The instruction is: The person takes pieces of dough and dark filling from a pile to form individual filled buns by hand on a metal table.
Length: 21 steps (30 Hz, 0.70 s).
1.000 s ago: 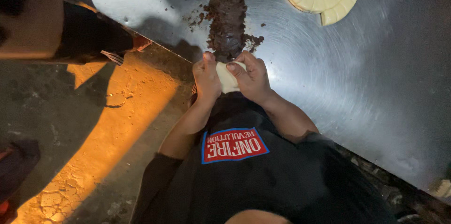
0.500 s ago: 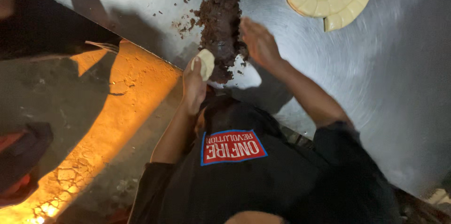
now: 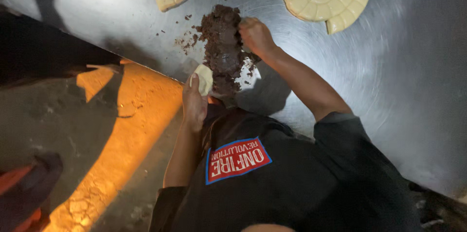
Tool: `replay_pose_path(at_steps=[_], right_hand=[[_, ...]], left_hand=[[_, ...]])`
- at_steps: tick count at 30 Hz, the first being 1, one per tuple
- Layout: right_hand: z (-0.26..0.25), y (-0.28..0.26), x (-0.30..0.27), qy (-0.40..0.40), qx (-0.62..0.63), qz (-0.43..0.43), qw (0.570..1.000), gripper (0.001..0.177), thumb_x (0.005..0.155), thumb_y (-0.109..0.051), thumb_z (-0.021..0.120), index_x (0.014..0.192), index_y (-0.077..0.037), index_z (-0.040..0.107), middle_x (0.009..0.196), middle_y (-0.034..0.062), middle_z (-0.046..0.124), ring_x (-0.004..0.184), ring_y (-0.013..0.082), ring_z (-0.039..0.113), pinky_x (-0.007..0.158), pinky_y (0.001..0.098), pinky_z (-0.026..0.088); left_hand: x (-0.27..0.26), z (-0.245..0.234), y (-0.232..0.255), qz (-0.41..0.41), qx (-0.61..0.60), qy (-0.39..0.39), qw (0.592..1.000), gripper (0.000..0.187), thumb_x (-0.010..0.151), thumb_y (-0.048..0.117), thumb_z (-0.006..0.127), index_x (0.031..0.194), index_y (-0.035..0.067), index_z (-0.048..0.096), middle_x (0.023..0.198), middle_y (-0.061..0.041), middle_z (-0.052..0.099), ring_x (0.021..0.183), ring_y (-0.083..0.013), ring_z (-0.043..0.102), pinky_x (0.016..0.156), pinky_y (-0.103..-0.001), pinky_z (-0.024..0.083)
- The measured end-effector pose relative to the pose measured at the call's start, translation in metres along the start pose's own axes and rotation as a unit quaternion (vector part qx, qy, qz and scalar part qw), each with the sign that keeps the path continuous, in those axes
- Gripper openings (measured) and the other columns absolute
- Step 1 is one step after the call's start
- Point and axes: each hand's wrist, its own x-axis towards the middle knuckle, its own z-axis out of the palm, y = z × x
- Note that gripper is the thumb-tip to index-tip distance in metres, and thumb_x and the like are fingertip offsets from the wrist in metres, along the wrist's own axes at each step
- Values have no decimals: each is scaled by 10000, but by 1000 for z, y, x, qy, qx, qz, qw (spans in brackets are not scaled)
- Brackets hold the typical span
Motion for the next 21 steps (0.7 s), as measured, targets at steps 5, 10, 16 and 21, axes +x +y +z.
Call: replay_pose_path(at_steps=[5,10,16,21], right_hand=[[-77,-44,-42,-58,567,295,767,233,967,-103,692,1162,17,734,1009,112,750,900,196,711,828,311,592],[-141,-169,-96,20,341,67,937,176,944,-21,756,1114,15,722,1097,144,721,974,241,740,870,340,615],[-134,-214,-98,132,90,-59,985,249,914,67,749,1159,62,703,1222,188,696,1177,335,661,997,422,564],[-124,-198,-120,122,56,-79,988,455,948,142,592,1396,184,526,1522,318,469,1436,467,471,1201,492,454]], left_hand=[[-1,3,10,10,-10,-96,995,437,1117,297,472,1386,-35,567,1277,-139,662,1148,-234,645,954,-378,524],[0,41,3,-8,-70,-188,980,486,1101,328,480,1409,-43,540,1312,-150,659,1213,-238,646,1068,-368,523],[-29,91,13,-57,7,-213,975,525,1108,323,493,1510,-12,461,1369,-153,593,1241,-232,585,1044,-367,498],[-32,107,7,-55,13,-197,979,493,1096,266,494,1517,15,440,1422,-145,574,1317,-221,552,1114,-353,476]])
